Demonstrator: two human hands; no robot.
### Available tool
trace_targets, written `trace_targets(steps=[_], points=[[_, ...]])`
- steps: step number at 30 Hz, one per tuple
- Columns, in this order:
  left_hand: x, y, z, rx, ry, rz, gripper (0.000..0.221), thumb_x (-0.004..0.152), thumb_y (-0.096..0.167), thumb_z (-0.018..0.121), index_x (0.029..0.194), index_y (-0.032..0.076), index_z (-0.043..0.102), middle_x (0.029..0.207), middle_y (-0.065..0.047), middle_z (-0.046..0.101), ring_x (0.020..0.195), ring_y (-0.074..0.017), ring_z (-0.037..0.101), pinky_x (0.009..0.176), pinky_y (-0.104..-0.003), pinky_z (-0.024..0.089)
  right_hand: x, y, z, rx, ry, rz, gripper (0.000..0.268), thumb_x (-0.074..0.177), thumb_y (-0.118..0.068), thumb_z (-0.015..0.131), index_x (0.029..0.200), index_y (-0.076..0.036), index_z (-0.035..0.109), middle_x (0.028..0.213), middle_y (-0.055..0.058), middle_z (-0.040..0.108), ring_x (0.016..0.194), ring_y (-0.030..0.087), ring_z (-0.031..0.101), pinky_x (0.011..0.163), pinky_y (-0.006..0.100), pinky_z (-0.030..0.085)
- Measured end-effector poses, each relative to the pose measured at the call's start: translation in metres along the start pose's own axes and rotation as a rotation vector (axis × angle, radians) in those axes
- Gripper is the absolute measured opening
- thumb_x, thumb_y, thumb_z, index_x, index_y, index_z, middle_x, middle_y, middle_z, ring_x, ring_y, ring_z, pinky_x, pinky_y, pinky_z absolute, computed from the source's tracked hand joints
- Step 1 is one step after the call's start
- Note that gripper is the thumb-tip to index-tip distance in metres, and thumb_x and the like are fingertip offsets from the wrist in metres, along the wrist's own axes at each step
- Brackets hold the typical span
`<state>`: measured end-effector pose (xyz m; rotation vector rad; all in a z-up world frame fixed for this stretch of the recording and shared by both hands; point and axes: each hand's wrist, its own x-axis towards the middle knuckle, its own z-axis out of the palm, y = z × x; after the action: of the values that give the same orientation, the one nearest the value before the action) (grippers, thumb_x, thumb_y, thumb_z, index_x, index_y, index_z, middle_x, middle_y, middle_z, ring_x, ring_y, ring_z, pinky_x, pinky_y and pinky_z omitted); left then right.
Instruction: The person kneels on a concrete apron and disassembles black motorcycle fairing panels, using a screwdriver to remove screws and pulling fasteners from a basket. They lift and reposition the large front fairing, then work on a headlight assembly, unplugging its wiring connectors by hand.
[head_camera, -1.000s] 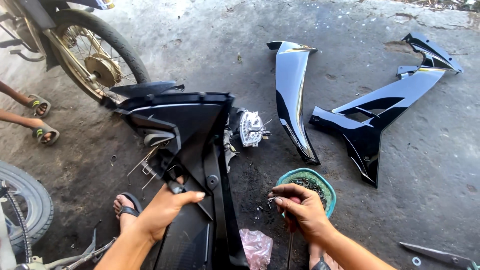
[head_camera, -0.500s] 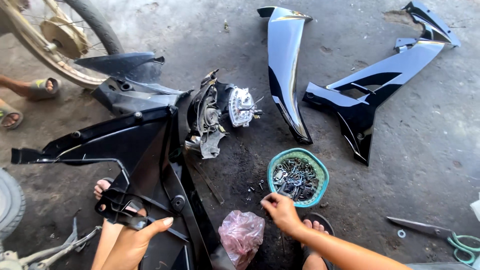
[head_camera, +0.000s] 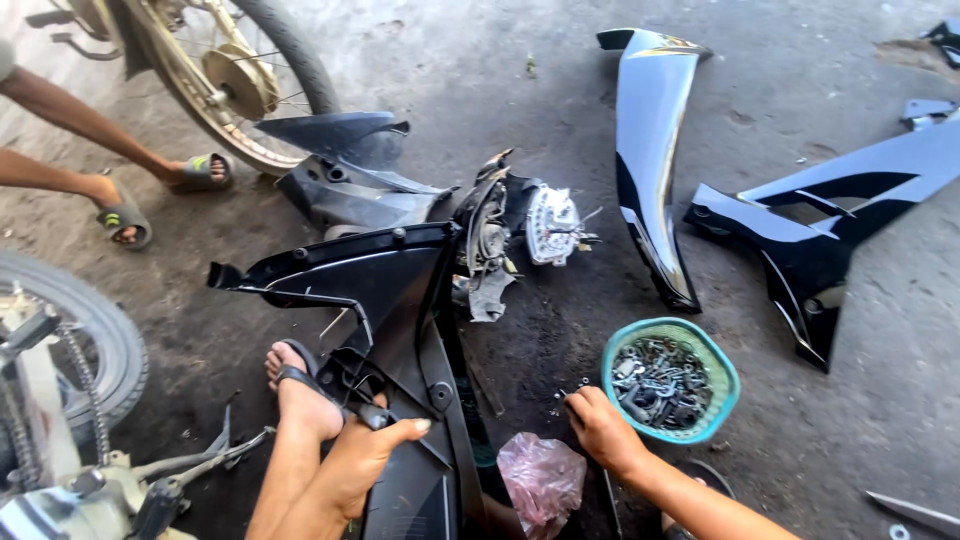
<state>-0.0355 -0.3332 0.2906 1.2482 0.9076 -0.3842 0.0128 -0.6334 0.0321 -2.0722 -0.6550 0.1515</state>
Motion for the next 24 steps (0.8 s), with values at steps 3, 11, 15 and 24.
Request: trace_targets(steps=[3,11,15,24], points=[[-0.001,0.0,-0.007,0.013,-0.008,0.014,0.036,0.078,0.003,0.073,0.112,0.003,0.062,0.09,-0.008,0.069,0.075,-0.0188,0.068,0.064,-0.033,0.058,0.004,0.019,0.001,-0.137,0.019,0.039,0.019,0.081,-0.006,0.071,0.1,-0.005,0.066,0.098,0.015,0.061,0.095,0.036,0.062,0.08,0.043,0.054],[0.012,-0.006,-0.013,0.091,0.017,-0.02,0.04,0.078,0.006,0.074,0.117,0.004,0.063,0.092,-0.006,0.068,0.079,-0.0161,0.066,0.068,-0.031,0.054,0.039,0.039,-0.048,-0.161,0.168,0.266,0.018,0.085,-0.006,0.071,0.103,-0.003,0.07,0.099,0.017,0.066,0.092,0.039,0.066,0.081,0.044,0.054],[0.016,-0.005,-0.012,0.135,0.075,-0.077,0.04,0.078,0.008,0.073,0.117,0.005,0.064,0.092,-0.008,0.07,0.082,-0.0188,0.066,0.073,-0.034,0.052,0.042,0.046,-0.031,-0.023,-0.007,0.356,0.021,0.085,-0.01,0.073,0.105,-0.006,0.076,0.099,0.014,0.072,0.093,0.034,0.071,0.084,0.04,0.056],[0.043,-0.029,-0.038,0.21,0.05,0.034,0.033,0.079,0.007,0.078,0.109,-0.002,0.066,0.087,-0.008,0.07,0.081,-0.0153,0.065,0.076,-0.03,0.049,0.031,0.059,-0.011,-0.062,-0.106,0.275,0.018,0.09,-0.013,0.069,0.105,-0.002,0.073,0.096,0.014,0.066,0.091,0.036,0.067,0.082,0.043,0.055]])
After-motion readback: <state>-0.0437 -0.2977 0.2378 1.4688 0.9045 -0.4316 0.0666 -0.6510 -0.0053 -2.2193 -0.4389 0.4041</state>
